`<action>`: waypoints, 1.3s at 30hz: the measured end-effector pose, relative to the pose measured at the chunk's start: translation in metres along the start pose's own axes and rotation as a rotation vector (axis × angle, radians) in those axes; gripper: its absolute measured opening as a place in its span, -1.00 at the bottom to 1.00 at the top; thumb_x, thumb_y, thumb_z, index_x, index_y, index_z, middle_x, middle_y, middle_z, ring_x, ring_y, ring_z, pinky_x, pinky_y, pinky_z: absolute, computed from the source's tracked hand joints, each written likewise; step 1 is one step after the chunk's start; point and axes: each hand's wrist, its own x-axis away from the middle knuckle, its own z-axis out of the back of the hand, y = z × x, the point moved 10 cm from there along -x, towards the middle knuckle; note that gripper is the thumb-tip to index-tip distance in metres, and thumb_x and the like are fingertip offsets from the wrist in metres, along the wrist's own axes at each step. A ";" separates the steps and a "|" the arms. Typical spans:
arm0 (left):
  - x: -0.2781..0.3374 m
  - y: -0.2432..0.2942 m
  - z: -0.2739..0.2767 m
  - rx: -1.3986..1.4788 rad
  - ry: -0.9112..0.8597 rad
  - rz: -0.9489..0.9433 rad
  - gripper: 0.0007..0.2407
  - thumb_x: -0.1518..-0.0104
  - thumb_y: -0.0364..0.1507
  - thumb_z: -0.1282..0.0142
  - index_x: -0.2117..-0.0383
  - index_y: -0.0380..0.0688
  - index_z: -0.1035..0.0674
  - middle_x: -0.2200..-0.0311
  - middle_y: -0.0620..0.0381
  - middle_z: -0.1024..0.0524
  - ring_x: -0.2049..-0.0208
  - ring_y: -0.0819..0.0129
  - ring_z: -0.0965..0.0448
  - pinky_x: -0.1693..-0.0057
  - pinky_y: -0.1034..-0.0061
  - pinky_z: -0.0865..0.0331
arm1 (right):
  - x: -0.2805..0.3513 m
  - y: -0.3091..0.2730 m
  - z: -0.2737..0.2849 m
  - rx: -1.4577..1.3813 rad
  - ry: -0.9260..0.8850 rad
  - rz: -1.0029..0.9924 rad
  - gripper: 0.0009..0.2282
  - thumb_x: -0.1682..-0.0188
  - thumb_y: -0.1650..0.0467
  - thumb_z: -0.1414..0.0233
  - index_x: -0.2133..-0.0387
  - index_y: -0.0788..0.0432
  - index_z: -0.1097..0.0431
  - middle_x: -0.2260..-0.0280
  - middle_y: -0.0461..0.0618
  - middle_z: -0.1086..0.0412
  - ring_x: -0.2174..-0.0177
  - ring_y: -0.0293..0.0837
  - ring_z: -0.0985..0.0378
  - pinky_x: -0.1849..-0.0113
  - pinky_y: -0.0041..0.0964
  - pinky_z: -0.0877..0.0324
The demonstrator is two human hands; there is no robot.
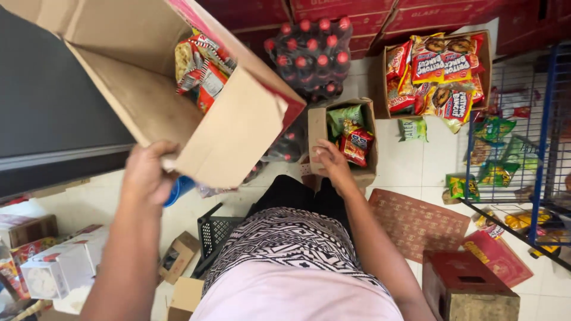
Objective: Organizing snack bags into boxes and onto shelves in a grocery store backroom.
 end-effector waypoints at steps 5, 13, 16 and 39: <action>-0.045 -0.036 -0.049 0.154 -0.017 0.063 -0.74 -0.05 -0.55 -0.04 0.11 -0.34 -0.48 0.21 -0.08 -0.53 0.15 -0.03 -0.58 0.10 -0.09 -0.54 | -0.009 0.004 0.006 -0.116 0.030 -0.009 -0.58 -0.09 0.27 0.01 -0.24 0.01 -0.23 -0.07 -0.06 -0.46 0.07 -0.14 -0.58 0.18 -0.18 -0.47; -0.194 -0.147 -0.069 0.137 -0.085 0.182 -0.74 -0.12 -0.43 -0.04 0.07 -0.18 -0.45 0.16 -0.08 -0.49 0.16 -0.13 -0.56 0.06 -0.23 -0.55 | 0.031 0.101 0.085 -0.191 0.238 -0.137 -0.63 -0.12 0.24 0.01 -0.20 -0.03 -0.29 0.03 -0.05 -0.50 0.18 -0.13 -0.56 0.26 -0.20 -0.50; -0.177 -0.126 -0.095 0.157 -0.260 0.249 -0.65 -0.15 -0.17 -0.07 -0.01 0.01 -0.47 0.05 0.03 -0.52 0.05 -0.04 -0.57 0.00 -0.16 -0.51 | 0.061 0.149 0.124 -0.233 0.404 -0.206 -0.65 -0.09 0.24 0.02 -0.14 -0.04 -0.32 0.09 -0.11 -0.52 0.19 -0.15 -0.62 0.31 -0.23 -0.51; -0.209 -0.203 -0.030 -0.152 -0.530 -0.036 -0.60 -0.34 -0.15 0.08 -0.28 0.17 -0.37 -0.31 -0.10 -0.29 -0.25 -0.02 -0.41 -0.29 0.10 -0.35 | 0.364 0.444 0.181 -0.010 1.144 -0.337 -0.83 0.02 0.28 -0.03 0.28 0.02 -0.53 0.40 0.01 -0.52 0.40 -0.07 -0.59 0.36 -0.11 -0.46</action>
